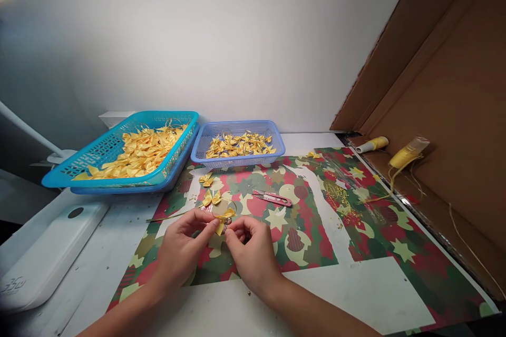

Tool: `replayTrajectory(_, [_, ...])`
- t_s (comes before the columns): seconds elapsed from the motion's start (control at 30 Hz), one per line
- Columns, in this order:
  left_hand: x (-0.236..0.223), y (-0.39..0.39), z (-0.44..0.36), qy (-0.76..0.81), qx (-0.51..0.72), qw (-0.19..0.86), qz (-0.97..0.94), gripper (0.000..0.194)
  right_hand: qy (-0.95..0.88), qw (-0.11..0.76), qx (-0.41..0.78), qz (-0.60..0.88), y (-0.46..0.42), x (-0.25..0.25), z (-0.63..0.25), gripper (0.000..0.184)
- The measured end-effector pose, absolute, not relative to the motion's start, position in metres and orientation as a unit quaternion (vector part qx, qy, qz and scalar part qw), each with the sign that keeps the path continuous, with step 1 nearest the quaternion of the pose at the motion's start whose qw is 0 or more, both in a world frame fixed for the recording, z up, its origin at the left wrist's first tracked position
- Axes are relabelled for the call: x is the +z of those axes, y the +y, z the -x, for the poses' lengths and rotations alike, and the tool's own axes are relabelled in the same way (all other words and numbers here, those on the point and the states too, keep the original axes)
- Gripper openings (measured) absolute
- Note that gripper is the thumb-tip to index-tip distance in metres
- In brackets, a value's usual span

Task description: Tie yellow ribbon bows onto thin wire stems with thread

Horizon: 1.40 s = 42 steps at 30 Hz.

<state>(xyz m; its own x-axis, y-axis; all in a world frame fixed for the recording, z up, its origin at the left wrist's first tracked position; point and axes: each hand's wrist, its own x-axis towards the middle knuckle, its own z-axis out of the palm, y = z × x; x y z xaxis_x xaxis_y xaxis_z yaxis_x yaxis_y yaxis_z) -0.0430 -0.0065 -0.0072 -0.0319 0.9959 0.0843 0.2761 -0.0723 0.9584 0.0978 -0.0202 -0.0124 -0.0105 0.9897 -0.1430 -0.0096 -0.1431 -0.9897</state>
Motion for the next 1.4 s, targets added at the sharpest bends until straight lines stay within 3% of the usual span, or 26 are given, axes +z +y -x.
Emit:
replayTrajectory(0.37, [-0.008, -0.008, 0.042, 0.558, 0.443, 0.386, -0.587, 0.019, -0.45, 0.478, 0.538, 0.529, -0.02, -0.011, -0.097, 0.019])
replayTrajectory(0.67, [-0.007, -0.004, 0.043, 0.549, 0.406, 0.439, -0.584, 0.024, -0.49, 0.457, 0.521, 0.529, -0.023, -0.013, -0.098, 0.019])
replayTrajectory(1.03, [0.002, 0.0, 0.047, 0.533, 0.368, 0.32, -0.692, 0.021, -0.512, 0.457, 0.486, 0.542, -0.022, -0.013, -0.099, 0.018])
replayTrajectory(1.4, [0.003, 0.009, 0.047, 0.517, 0.394, 0.553, -0.521, 0.015, -0.531, 0.457, 0.469, 0.537, -0.021, -0.016, -0.101, 0.015])
